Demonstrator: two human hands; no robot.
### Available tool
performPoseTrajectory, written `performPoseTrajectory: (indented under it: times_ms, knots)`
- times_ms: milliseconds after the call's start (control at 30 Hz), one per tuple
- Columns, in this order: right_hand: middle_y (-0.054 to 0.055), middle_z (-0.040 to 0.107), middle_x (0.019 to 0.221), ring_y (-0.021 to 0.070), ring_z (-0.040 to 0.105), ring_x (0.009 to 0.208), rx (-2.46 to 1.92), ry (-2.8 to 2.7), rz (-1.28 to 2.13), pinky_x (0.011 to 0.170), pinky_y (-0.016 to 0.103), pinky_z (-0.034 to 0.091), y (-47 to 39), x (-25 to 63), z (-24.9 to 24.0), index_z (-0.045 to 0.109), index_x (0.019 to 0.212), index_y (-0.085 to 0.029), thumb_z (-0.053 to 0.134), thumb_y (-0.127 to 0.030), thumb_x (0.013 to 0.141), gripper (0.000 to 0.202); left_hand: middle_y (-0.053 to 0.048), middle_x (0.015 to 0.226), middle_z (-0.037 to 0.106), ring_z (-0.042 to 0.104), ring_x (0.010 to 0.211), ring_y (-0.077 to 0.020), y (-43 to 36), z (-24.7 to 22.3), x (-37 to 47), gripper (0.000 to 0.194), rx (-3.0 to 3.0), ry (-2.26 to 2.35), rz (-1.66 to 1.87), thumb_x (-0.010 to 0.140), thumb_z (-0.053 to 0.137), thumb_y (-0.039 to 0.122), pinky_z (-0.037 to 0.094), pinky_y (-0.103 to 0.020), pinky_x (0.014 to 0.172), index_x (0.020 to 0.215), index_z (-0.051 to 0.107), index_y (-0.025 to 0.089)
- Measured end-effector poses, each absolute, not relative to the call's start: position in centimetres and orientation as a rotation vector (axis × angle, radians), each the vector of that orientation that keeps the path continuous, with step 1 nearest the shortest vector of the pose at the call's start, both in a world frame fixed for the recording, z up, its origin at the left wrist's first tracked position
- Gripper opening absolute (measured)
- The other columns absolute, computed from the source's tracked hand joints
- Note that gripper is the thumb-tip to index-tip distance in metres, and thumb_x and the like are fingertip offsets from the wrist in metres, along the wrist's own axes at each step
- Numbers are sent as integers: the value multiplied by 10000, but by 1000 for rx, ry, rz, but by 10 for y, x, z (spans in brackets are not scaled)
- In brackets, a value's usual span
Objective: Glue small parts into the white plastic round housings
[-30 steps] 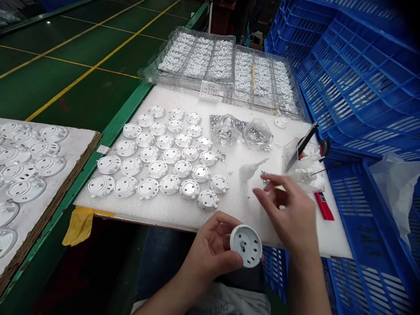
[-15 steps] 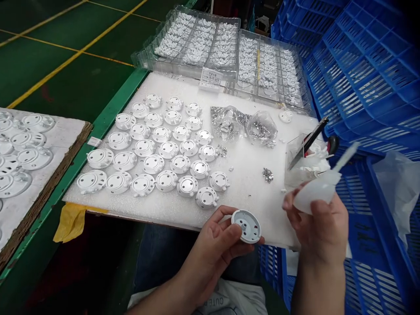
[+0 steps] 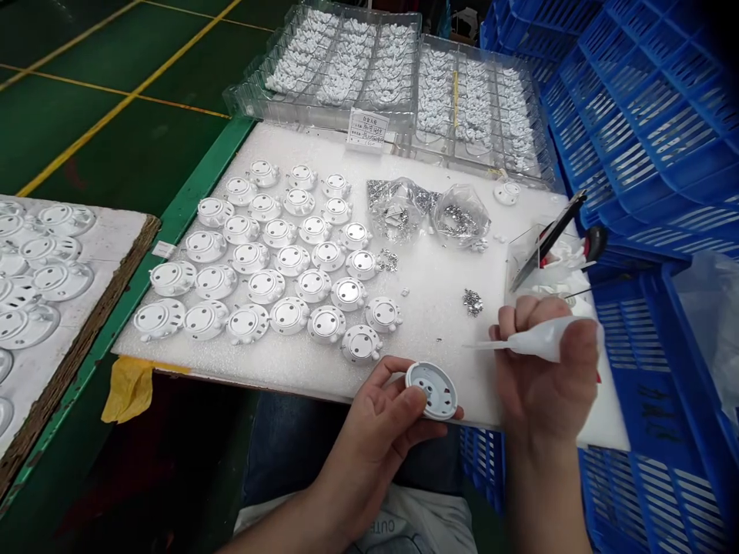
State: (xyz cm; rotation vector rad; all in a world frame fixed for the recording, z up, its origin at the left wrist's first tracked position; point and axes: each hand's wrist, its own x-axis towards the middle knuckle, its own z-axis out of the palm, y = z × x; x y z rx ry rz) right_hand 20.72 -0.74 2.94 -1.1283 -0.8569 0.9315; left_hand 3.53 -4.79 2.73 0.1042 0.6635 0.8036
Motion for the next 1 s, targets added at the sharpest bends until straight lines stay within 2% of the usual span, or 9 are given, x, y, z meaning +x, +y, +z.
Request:
performPoseTrajectory:
  times_ms: [67, 200, 567, 767, 1000]
  knots:
    - [-44, 219, 586, 122, 225, 534, -1107, -933, 839, 514, 316, 198, -11, 208, 25, 349, 558, -210, 757, -637, 795, 636, 9, 850, 719, 739, 803, -117, -47, 31, 36, 455, 101, 686, 806, 722, 933, 402, 563, -168, 702, 945, 608, 175]
    - [-49, 266, 513, 106, 274, 492, -1079, -1083, 837, 500, 323, 175, -23, 213, 15, 420, 517, -201, 764, -612, 795, 603, 13, 821, 722, 736, 788, -119, -47, 36, 37, 482, 88, 710, 823, 705, 944, 392, 562, -176, 703, 950, 592, 172]
    - [-34, 282, 526, 112, 291, 507, -1209, -1126, 797, 514, 333, 174, -38, 214, 13, 365, 531, -205, 650, -550, 907, 584, 19, 842, 716, 743, 789, -122, -49, 32, 38, 501, 149, 712, 827, 697, 946, 415, 567, -185, 722, 957, 591, 177]
    - [-40, 247, 530, 76, 253, 475, -1103, -1383, 561, 493, 310, 177, -38, 214, 17, 337, 550, -176, 601, -336, 971, 522, 15, 856, 715, 744, 775, -121, -49, 31, 39, 495, 157, 707, 829, 701, 943, 413, 567, -183, 722, 962, 596, 176]
    - [-41, 266, 530, 77, 266, 477, -1122, -1407, 519, 497, 306, 192, -39, 214, 17, 347, 555, -180, 612, -294, 958, 496, 12, 865, 714, 735, 764, -117, -50, 32, 39, 504, 152, 711, 822, 691, 948, 416, 565, -183, 723, 962, 595, 181]
